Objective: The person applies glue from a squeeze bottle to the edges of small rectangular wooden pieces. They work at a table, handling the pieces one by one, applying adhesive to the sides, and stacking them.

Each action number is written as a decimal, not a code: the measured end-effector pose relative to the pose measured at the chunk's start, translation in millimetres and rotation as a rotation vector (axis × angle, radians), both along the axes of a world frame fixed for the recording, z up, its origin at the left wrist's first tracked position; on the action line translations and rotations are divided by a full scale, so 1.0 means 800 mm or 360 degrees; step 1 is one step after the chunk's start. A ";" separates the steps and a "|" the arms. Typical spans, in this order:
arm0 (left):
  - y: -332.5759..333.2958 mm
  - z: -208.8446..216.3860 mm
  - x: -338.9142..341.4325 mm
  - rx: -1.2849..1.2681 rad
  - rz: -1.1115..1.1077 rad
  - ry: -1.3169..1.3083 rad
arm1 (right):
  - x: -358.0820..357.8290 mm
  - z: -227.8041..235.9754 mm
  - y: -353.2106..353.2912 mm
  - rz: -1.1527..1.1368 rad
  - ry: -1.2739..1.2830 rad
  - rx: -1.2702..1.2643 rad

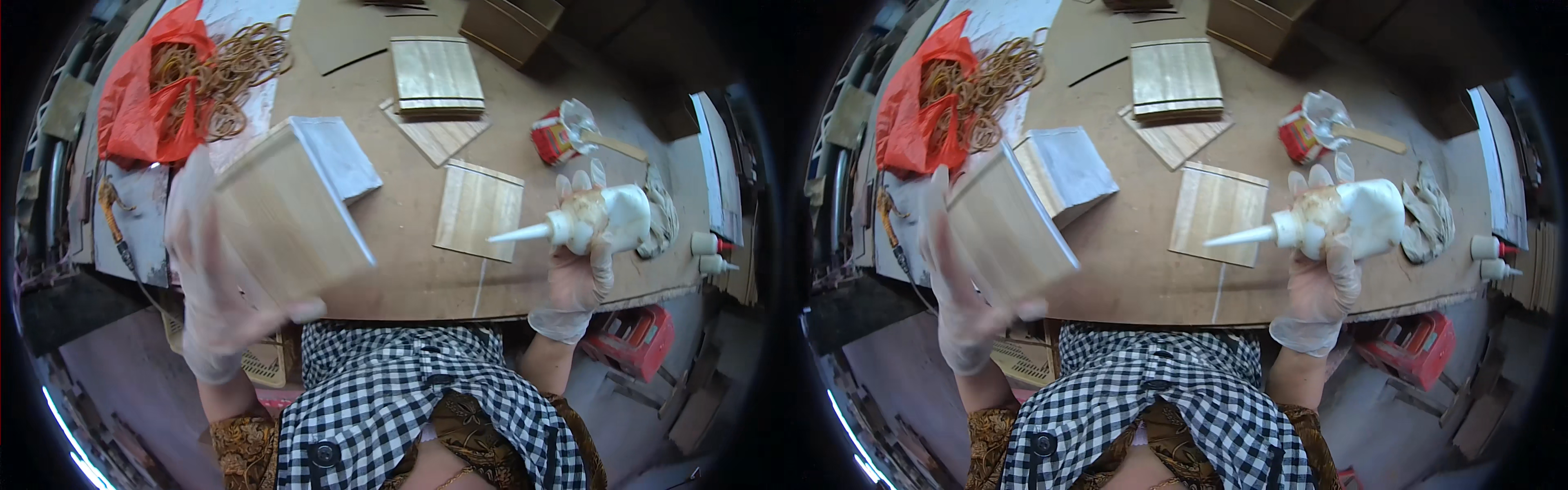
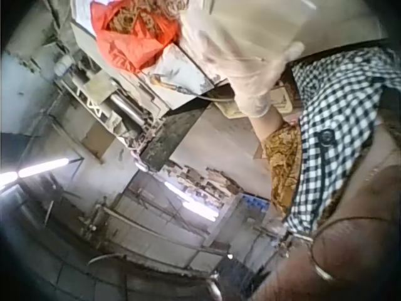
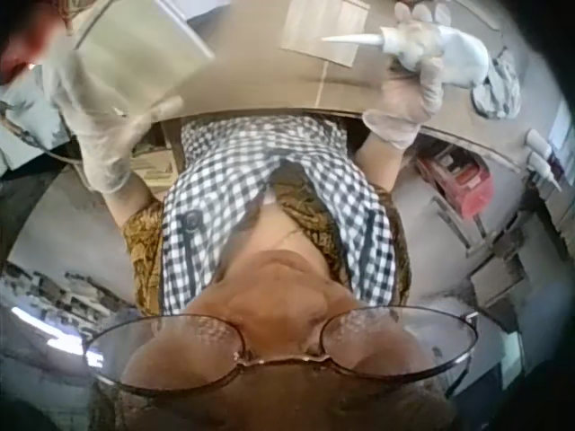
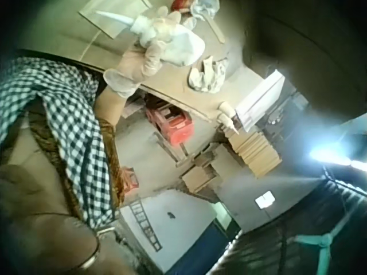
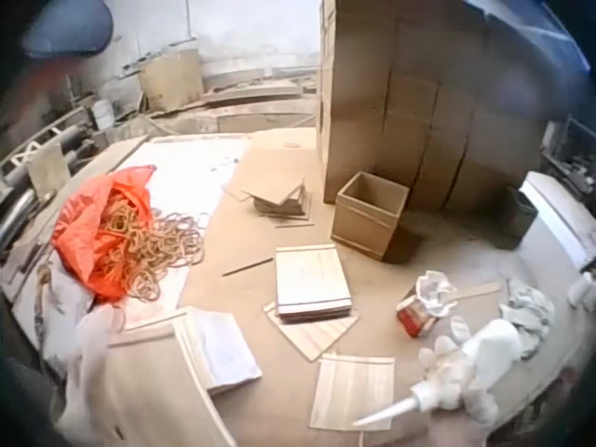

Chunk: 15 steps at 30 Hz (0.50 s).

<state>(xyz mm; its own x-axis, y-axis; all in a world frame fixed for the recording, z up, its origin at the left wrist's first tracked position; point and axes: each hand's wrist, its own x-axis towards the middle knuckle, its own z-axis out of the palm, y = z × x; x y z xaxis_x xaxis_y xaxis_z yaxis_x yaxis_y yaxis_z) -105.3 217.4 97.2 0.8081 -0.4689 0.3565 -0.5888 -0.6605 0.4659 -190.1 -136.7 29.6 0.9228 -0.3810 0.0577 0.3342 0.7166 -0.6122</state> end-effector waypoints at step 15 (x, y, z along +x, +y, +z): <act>-0.124 -0.080 -0.015 0.0242 -0.0733 0.0523 | -0.027 0.005 -0.001 -0.0281 0.0113 -0.0339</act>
<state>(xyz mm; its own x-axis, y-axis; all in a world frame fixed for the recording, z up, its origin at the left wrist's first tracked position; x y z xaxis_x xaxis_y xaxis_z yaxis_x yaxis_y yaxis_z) -116.9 117.9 33.4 0.5658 -0.8242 0.0225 -0.6716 -0.4448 0.5925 -211.5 -137.4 33.5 0.8478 -0.5225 0.0912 0.3932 0.5037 -0.7692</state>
